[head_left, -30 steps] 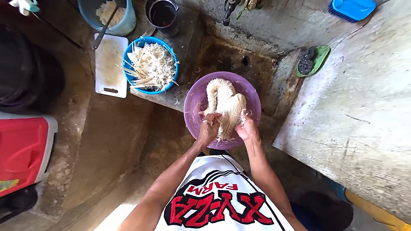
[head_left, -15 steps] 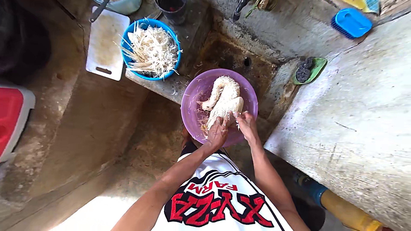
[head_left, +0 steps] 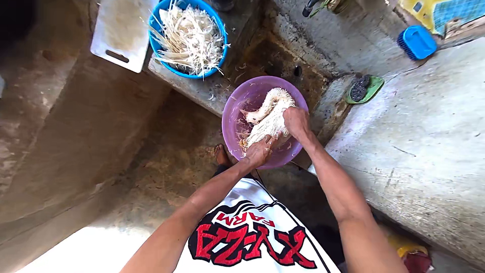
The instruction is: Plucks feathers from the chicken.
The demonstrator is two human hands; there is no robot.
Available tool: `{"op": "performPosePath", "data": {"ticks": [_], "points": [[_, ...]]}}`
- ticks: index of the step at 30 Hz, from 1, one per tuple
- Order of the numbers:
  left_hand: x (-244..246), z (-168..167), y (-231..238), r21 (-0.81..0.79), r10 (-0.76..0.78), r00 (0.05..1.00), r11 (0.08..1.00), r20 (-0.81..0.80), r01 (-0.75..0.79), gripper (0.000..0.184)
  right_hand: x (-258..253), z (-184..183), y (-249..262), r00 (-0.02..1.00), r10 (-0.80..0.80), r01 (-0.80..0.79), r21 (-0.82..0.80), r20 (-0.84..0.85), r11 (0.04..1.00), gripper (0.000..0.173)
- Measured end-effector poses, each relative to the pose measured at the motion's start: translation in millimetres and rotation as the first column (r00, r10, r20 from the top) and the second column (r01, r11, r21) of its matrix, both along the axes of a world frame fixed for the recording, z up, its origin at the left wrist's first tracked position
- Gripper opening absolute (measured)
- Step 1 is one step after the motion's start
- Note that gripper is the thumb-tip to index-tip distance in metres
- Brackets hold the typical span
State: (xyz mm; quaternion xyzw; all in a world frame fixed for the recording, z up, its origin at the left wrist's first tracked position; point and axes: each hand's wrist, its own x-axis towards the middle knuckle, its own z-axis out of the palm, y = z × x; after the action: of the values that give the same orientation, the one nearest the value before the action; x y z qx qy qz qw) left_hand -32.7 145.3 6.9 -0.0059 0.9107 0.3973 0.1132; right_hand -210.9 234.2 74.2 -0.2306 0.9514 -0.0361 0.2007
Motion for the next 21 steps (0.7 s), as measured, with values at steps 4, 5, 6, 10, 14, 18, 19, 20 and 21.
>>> {"op": "performPosePath", "data": {"ticks": [4, 5, 6, 10, 14, 18, 19, 20, 21], "points": [[-7.4, 4.4, -12.1, 0.033, -0.038, 0.999, 0.999, 0.006, 0.038, 0.064, -4.7, -24.0, 4.4, 0.879, -0.461, 0.476, -0.249, 0.12, 0.843, 0.046], [-7.6, 1.8, -14.9, 0.031, -0.051, 0.999, 0.998, -0.007, 0.051, 0.058, -0.5, -29.3, 3.9, 0.842, -0.532, 0.535, -0.275, 0.094, 0.798, 0.047], [-7.1, -0.6, -18.1, 0.025, -0.068, 0.997, 0.997, -0.021, 0.069, 0.055, 4.7, -31.9, 3.0, 0.812, -0.58, 0.571, -0.282, 0.061, 0.771, 0.048], [-3.9, -6.6, -26.4, 0.01, -0.121, 0.992, 0.993, -0.029, 0.121, 0.05, 26.2, -30.4, 1.4, 0.78, -0.621, 0.574, -0.312, -0.074, 0.757, 0.046], [2.3, -19.1, -34.9, 0.002, -0.137, 0.987, 0.99, -0.082, 0.138, 0.047, 34.4, -27.5, 15.3, 0.659, -0.744, 0.653, -0.576, 0.11, 0.492, 0.041], [5.4, -15.1, -40.5, 0.063, -0.143, 0.987, 0.987, -0.073, 0.148, 0.047, 19.2, 15.7, 47.0, 0.702, -0.627, 0.662, -0.632, 0.337, 0.402, 0.037], [3.6, -10.2, -39.8, 0.072, -0.147, 0.987, 0.986, -0.062, 0.152, 0.047, 17.5, 25.8, 51.6, 0.771, -0.558, 0.626, -0.529, 0.308, 0.573, 0.038], [1.8, -5.1, -38.6, 0.064, -0.146, 0.988, 0.987, -0.058, 0.15, 0.047, 16.4, 31.1, 52.8, 0.844, -0.469, 0.536, -0.385, 0.259, 0.751, 0.039], [1.9, -0.5, -37.3, 0.061, -0.134, 0.989, 0.989, -0.062, 0.138, 0.046, 16.9, 31.5, 50.6, 0.905, -0.373, 0.415, -0.227, 0.206, 0.881, 0.038]]}}
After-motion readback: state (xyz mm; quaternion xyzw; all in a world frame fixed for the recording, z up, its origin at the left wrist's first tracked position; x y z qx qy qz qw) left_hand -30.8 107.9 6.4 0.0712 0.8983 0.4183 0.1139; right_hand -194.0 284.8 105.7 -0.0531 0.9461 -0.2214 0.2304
